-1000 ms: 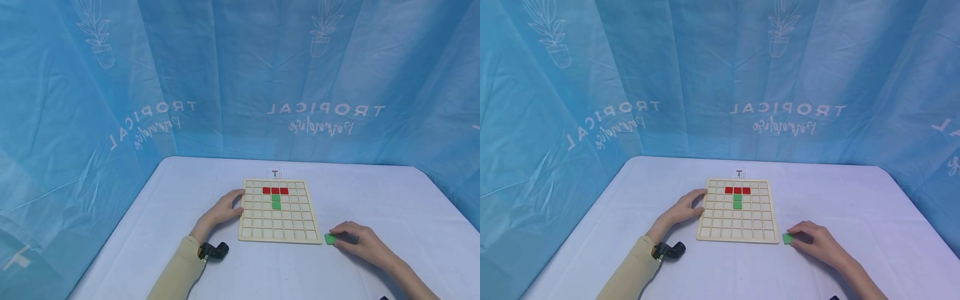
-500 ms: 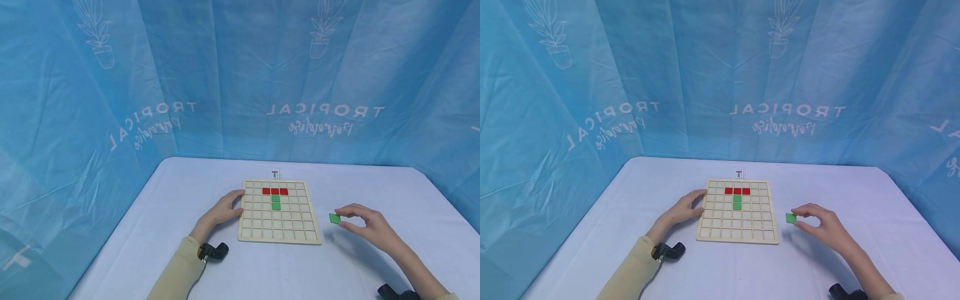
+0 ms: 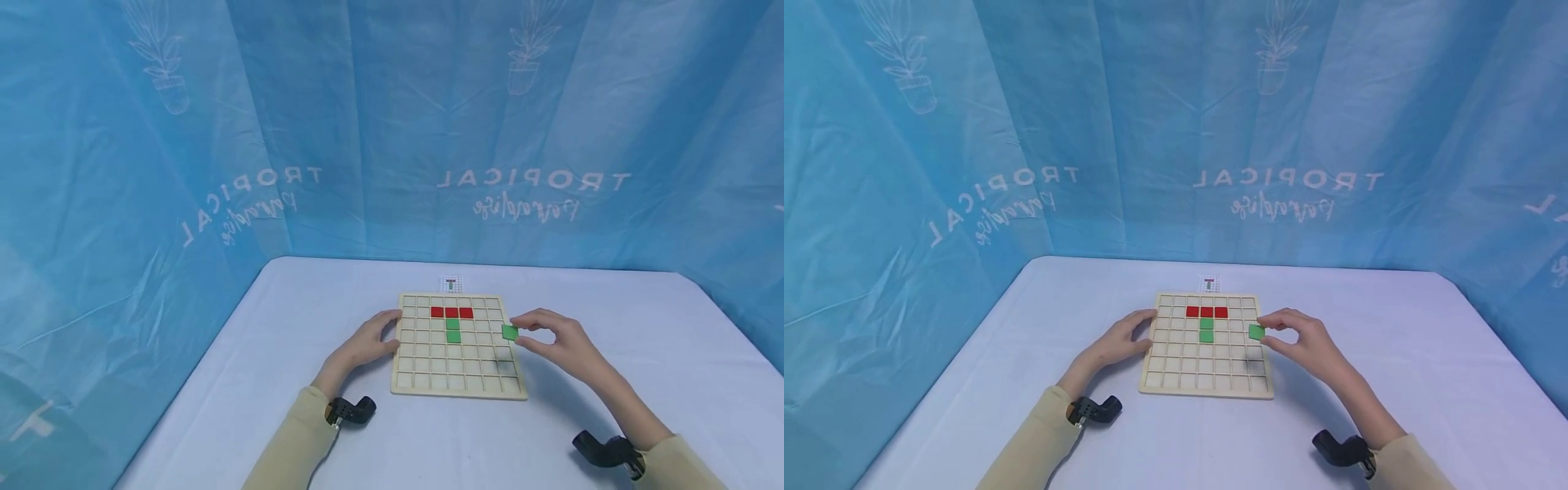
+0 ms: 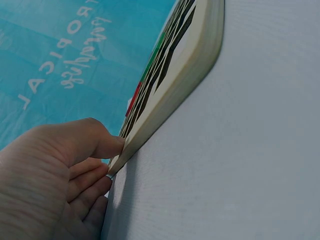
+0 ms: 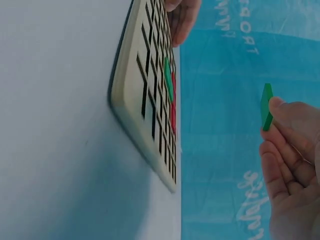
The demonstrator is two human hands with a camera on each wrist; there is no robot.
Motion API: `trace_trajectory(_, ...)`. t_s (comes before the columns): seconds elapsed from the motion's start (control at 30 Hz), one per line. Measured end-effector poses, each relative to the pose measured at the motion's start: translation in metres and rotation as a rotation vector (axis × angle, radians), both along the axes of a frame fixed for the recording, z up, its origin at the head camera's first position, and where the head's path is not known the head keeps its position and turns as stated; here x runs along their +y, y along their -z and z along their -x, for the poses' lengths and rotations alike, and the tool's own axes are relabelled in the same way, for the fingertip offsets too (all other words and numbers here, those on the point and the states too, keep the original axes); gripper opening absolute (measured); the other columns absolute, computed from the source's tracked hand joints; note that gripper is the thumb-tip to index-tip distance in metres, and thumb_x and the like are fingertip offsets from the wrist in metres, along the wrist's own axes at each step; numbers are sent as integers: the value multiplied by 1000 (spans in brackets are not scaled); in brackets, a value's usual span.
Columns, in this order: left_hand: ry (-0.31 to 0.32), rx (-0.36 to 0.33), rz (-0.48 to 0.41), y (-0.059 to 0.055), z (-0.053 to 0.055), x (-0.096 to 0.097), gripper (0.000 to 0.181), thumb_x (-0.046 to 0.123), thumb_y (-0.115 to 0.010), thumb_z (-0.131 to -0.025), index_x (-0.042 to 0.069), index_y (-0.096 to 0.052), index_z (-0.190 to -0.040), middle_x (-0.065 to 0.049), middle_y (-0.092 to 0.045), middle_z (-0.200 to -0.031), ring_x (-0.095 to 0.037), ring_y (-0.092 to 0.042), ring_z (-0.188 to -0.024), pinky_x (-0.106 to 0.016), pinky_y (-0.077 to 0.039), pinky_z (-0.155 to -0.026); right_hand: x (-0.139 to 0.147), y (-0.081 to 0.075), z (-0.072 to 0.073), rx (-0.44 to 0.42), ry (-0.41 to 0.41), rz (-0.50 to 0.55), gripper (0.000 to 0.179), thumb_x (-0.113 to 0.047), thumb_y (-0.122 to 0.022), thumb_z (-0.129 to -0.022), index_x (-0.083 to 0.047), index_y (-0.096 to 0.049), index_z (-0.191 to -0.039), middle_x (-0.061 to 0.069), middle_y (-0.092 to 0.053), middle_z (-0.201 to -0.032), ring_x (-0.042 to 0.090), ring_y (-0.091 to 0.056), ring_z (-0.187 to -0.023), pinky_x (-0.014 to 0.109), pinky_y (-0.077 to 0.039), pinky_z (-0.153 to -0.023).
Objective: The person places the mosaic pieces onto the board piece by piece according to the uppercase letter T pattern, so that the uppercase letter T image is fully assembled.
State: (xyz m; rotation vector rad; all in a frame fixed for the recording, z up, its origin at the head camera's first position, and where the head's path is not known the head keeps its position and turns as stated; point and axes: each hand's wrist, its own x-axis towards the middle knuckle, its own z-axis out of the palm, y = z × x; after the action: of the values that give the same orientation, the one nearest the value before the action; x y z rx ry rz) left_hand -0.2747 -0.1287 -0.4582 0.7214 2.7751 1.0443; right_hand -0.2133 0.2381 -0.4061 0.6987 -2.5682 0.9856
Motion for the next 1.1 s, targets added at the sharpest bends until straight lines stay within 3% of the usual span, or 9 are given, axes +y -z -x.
trace_trajectory(0.33, -4, 4, 10, 0, 0, 1, 62, 17, -60, -88, 4, -37, -144, -11, -39, -145, -26, -31, -136, -38, -27, -112, -29, -9, 19, -31, -45, 29, 32, -19, -74, -82, -11, -68, -113, -3, -65, -108, 18, -59, -97, 45, -52, -80)
trace_trajectory(0.7, -3, 1, 9, 0, 1, 0, 62, 17, -60, -88, 3, -36, -143, -12, -39, -145, -27, -31, -136, -39, -26, -112, -61, -4, 34, -35, -89, 126, 31, -22, -74, -83, -13, -69, -112, -2, -66, -109, 20, -60, -96, 48, -53, -81)
trace_trajectory(0.87, -5, 0, 11, -1, 0, 0, 62, 18, -60, -88, 4, -36, -144, -12, -38, -146, -27, -30, -136, -39, -26, -112, -71, 0, 37, -78, -109, 168, 30, -21, -74, -83, -15, -69, -112, -5, -65, -108, 23, -60, -97, 48, -53, -82)
trace_trajectory(1.1, -13, 6, 24, 2, 2, -1, 62, 19, -60, -88, 6, -37, -144, -10, -38, -146, -26, -30, -136, -39, -26, -112, -77, 5, 36, -106, -93, 169, 29, -20, -74, -83, -12, -69, -111, -6, -65, -109, 17, -60, -97, 44, -52, -85)
